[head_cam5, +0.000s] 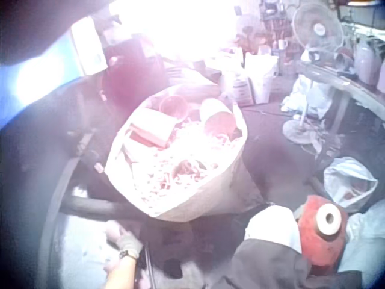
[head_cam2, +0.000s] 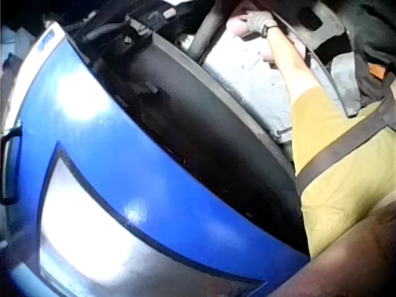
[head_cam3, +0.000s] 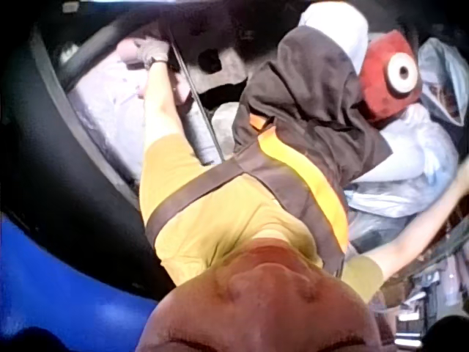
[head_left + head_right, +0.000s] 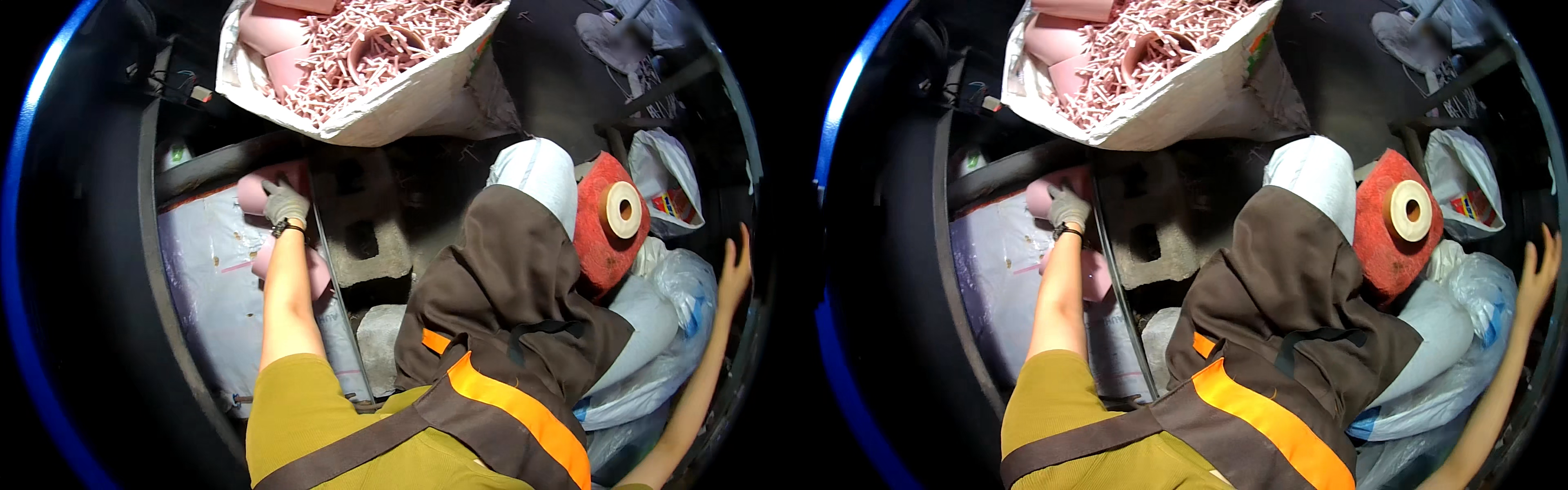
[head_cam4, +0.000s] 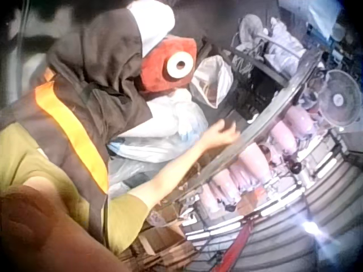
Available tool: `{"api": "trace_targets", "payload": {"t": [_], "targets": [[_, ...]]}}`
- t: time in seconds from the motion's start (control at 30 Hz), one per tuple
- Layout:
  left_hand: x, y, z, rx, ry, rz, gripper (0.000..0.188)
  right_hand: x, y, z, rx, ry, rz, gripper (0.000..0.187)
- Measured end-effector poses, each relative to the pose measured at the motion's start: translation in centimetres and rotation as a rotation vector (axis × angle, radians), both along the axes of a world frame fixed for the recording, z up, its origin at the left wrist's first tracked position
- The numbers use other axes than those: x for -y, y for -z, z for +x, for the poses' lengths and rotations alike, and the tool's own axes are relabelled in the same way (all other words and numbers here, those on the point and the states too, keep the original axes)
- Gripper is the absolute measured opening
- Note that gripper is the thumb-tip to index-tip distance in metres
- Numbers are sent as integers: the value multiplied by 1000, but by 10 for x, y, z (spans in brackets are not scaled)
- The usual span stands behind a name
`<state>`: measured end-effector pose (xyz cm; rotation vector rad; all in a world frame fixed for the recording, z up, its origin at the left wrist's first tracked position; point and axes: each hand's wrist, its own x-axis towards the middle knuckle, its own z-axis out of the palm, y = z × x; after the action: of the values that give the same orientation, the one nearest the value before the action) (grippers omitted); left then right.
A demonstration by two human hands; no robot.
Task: The person assembles pink plastic thermoses by placing light-blue lids onto the pitcher bodies and then fitting a circular white base into the bottom of each one.
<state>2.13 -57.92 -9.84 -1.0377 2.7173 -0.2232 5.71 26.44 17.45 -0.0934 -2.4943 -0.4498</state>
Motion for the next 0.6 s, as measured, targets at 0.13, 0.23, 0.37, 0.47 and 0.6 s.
{"api": "trace_targets", "payload": {"t": [0.13, 0.23, 0.37, 0.47, 0.6], "targets": [[23, -76, -9, -393, 229, -16, 29, 130, 38, -22, 232, -342, -833, 39], [37, -157, 18, -655, 494, 21, 40, 279, 43, -24, 616, -636, -1204, 39], [-104, -263, 40, -727, 1164, 228, 35, 434, 35, -5, 953, -673, -1310, 58], [-169, -295, 62, -744, 1477, 592, 25, 444, 69, -7, 694, -725, -1243, 57], [-176, -231, 32, -1137, 793, 1525, 47, 365, 107, 24, 549, -800, -1594, 35]]}}
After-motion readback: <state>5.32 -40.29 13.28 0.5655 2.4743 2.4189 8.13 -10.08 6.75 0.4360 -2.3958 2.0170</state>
